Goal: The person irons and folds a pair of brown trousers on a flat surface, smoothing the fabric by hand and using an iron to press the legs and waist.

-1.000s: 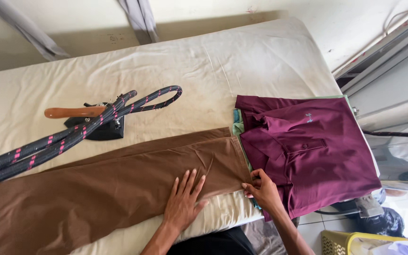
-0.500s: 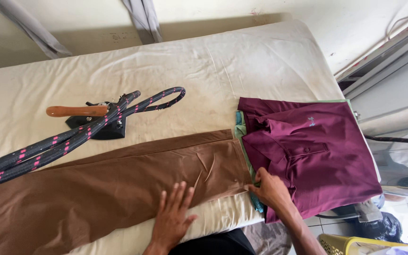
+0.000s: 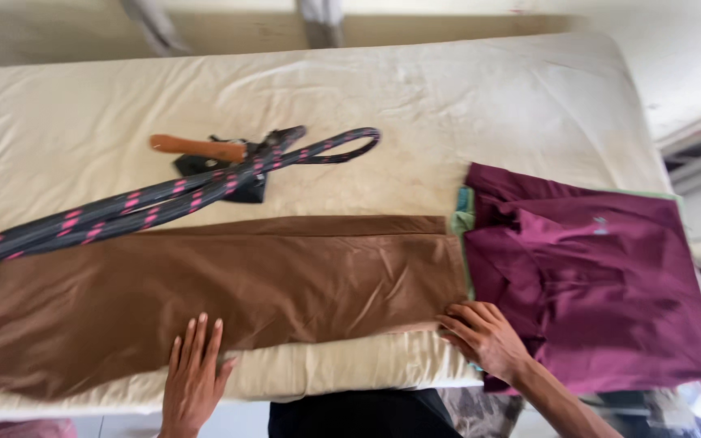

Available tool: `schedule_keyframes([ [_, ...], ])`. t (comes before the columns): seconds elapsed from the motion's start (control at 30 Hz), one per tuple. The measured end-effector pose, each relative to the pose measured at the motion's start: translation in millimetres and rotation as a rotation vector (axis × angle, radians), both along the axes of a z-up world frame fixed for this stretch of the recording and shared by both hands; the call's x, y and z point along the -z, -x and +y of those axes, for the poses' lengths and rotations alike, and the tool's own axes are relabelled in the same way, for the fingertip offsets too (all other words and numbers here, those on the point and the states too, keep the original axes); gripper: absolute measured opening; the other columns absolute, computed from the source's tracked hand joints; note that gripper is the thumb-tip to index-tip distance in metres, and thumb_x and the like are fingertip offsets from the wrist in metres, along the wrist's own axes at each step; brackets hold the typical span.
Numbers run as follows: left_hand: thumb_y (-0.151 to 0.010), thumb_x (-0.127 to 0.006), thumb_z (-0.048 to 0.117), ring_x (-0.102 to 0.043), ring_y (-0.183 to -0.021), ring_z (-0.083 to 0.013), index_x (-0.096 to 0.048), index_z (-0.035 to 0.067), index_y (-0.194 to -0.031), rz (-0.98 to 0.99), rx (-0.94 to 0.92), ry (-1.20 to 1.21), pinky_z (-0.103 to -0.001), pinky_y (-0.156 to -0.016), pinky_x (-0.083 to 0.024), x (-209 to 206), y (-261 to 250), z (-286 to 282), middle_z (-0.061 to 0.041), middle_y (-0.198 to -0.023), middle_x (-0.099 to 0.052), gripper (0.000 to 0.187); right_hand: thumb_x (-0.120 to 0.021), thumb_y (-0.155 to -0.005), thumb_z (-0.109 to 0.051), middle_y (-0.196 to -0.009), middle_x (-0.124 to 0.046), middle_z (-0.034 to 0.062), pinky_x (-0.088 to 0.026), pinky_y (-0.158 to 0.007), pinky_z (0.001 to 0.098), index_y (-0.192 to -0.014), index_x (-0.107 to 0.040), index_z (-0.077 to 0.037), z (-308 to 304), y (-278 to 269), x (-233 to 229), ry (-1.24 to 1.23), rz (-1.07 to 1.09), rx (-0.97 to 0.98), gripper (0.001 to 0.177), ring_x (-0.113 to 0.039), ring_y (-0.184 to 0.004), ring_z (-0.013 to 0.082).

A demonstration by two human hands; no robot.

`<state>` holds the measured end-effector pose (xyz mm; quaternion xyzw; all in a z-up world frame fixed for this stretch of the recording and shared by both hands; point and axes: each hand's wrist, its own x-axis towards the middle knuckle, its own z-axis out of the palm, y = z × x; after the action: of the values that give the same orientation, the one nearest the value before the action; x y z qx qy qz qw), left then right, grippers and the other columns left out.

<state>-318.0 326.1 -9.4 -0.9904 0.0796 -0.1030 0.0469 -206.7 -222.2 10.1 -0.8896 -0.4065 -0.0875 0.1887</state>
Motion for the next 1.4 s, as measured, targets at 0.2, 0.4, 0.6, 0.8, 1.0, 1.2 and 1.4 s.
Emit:
schedule_keyframes([
  [0.2,-0.085,-0.056,0.017,-0.036,-0.156,-0.0273,-0.037,0.015,-0.161,-0.071,-0.113,-0.039,-0.051,-0.126,-0.032,-20,14,41,-0.010,-0.170,-0.035,0.079,-0.067,-0.093,-0.022,-0.123,-0.066,0.0035,-0.049,-0.089,0.0386,-0.122,-0.068,-0.016,-22,4,33,0.162,-0.078,-0.013,0.029,-0.063,-0.108,0.0239],
  [0.4,-0.058,-0.084,0.016,-0.036,-0.158,-0.0294,-0.036,0.015,-0.163,-0.053,-0.171,-0.089,-0.054,-0.129,-0.030,13,53,113,-0.009,-0.171,-0.037,0.115,-0.066,-0.090,-0.027,-0.125,-0.063,0.0019,-0.049,-0.087,0.0376,-0.118,-0.068,-0.023,-32,5,51,0.213,-0.042,0.057,0.028,-0.062,-0.109,0.0240],
  [0.6,-0.105,-0.042,0.010,-0.066,-0.147,-0.0092,-0.060,0.026,-0.157,-0.250,-0.278,-0.449,-0.030,-0.121,-0.052,41,61,147,0.008,-0.157,-0.068,0.057,-0.062,-0.094,-0.029,-0.123,-0.063,0.0002,-0.045,-0.090,0.0387,-0.115,-0.069,-0.024,-22,-1,21,0.199,0.065,0.032,0.022,-0.060,-0.109,0.0226],
  [0.8,-0.096,-0.040,0.008,-0.070,-0.120,-0.0205,-0.076,0.013,-0.129,-0.476,0.053,0.232,-0.040,-0.115,-0.043,85,-65,80,-0.003,-0.129,-0.078,0.049,-0.067,-0.094,-0.024,-0.105,-0.066,0.0035,-0.049,-0.079,0.0386,-0.107,-0.068,-0.016,4,-20,-27,-0.135,0.282,0.482,0.016,-0.065,-0.092,0.0235],
  [1.0,-0.085,-0.065,-0.010,-0.069,-0.109,-0.0258,-0.065,0.003,-0.128,-0.158,0.447,0.659,-0.040,-0.098,-0.054,-37,-193,-221,-0.011,-0.120,-0.071,0.044,-0.066,-0.094,-0.035,-0.123,-0.062,0.0087,-0.056,-0.085,0.0491,-0.132,-0.057,-0.015,24,-82,-24,-0.220,0.492,0.823,0.044,-0.063,-0.111,0.0280],
  [1.2,-0.090,-0.072,0.029,-0.059,-0.118,-0.0230,-0.052,0.016,-0.145,0.222,0.417,0.322,-0.049,-0.115,-0.035,-23,-234,-269,-0.004,-0.114,-0.063,0.060,-0.074,-0.077,-0.014,-0.106,-0.061,0.0132,-0.050,-0.085,0.0493,-0.093,-0.067,-0.014,25,-85,-16,-0.219,0.298,0.640,0.018,-0.062,-0.098,0.0406],
  [1.4,-0.071,-0.092,0.026,-0.052,-0.129,-0.0309,-0.068,0.009,-0.115,0.116,0.682,0.390,-0.058,-0.118,-0.033,-61,-184,-258,-0.012,-0.136,-0.057,0.052,-0.069,-0.083,0.004,-0.093,-0.070,0.0051,-0.051,-0.073,0.0326,-0.091,-0.061,-0.010,36,-28,-92,-0.494,0.474,0.151,0.017,-0.067,-0.084,0.0218],
])
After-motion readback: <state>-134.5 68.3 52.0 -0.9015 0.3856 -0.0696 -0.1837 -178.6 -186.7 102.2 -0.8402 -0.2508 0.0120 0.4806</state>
